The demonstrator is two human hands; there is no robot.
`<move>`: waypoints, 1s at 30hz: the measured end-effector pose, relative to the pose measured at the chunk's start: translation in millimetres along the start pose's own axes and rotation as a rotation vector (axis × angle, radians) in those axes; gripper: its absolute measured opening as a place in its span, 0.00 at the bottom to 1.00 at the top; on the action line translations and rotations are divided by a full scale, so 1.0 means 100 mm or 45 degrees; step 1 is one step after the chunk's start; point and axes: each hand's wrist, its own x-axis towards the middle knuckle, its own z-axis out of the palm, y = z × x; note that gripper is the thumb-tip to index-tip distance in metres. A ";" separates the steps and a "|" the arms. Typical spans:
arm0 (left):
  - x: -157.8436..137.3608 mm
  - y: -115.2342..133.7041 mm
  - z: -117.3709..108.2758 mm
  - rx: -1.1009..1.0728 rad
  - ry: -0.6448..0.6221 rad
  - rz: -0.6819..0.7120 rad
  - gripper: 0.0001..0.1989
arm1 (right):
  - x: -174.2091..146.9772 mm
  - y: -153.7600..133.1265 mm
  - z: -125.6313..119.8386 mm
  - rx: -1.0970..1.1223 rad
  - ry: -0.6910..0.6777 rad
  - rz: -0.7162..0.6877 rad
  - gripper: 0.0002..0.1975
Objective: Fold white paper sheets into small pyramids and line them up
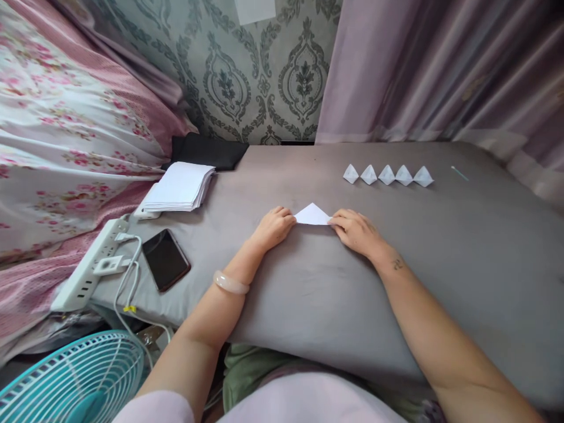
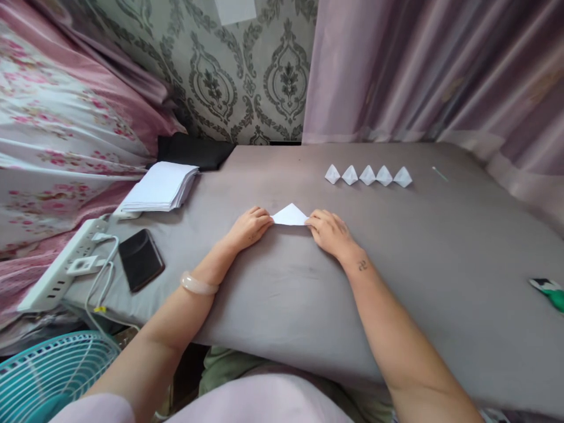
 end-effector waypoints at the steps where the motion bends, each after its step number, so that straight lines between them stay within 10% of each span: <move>1: 0.00 -0.01 0.00 -0.087 0.004 -0.058 0.15 | 0.00 0.00 -0.01 0.052 -0.011 0.052 0.11; 11: 0.06 -0.08 0.07 -0.590 0.092 -0.717 0.09 | 0.09 0.09 -0.02 0.484 -0.017 0.607 0.12; 30: 0.09 -0.07 -0.02 -0.601 0.013 -0.809 0.12 | 0.13 0.11 0.04 0.368 -0.019 0.644 0.11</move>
